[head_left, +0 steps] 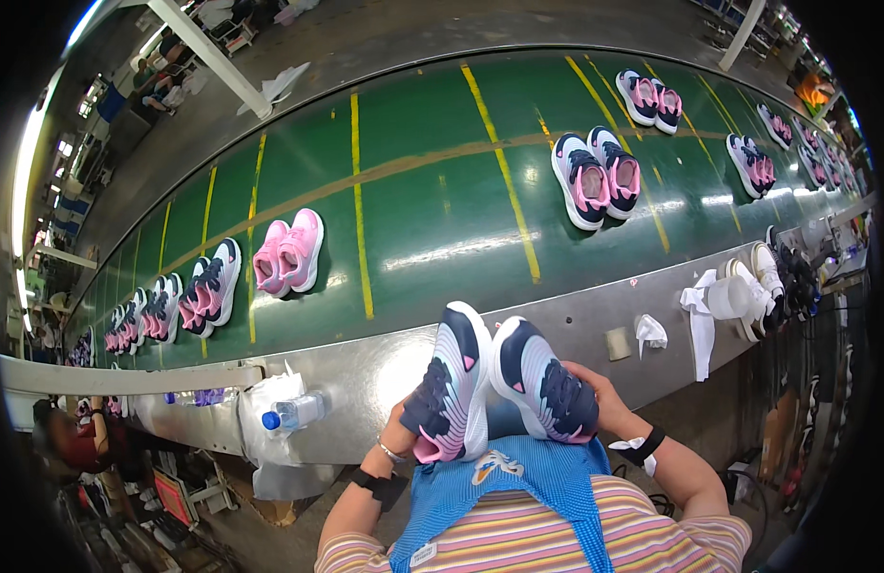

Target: The recorder is inspecting and cleaning pairs of sneakers on a conveyor belt in a factory.

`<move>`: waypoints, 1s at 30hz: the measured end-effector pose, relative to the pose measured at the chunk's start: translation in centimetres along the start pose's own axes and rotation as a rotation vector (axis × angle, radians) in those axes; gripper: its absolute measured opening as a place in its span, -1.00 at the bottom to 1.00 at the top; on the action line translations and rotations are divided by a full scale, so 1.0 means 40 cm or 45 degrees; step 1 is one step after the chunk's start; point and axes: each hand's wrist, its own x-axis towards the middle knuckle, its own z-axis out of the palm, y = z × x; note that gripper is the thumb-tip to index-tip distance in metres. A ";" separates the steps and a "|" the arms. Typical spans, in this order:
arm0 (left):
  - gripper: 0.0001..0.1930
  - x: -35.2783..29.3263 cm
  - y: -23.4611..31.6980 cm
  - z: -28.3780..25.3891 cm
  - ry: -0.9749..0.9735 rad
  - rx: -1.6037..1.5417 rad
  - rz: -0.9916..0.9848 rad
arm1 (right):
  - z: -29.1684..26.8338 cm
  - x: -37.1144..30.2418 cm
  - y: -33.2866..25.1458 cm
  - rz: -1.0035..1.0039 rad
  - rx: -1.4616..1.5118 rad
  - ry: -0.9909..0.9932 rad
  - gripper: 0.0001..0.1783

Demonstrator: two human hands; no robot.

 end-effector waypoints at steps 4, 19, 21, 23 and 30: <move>-0.55 0.051 0.000 0.037 -0.105 -0.028 0.026 | 0.013 0.036 -0.009 0.151 0.134 -0.051 -0.52; -0.59 0.085 0.044 0.099 -0.332 -0.814 -0.308 | 0.107 0.145 0.000 0.668 0.846 0.010 -0.55; -0.58 0.073 0.070 0.105 -0.228 -1.093 -0.446 | 0.121 0.148 -0.004 0.627 0.921 0.024 -0.55; -0.57 0.062 0.083 0.107 -0.175 -1.231 -0.517 | 0.123 0.153 0.015 0.643 0.925 -0.008 -0.58; -0.51 0.039 0.142 0.102 -0.070 -1.407 -0.586 | 0.133 0.153 -0.016 0.733 1.343 -0.106 -0.54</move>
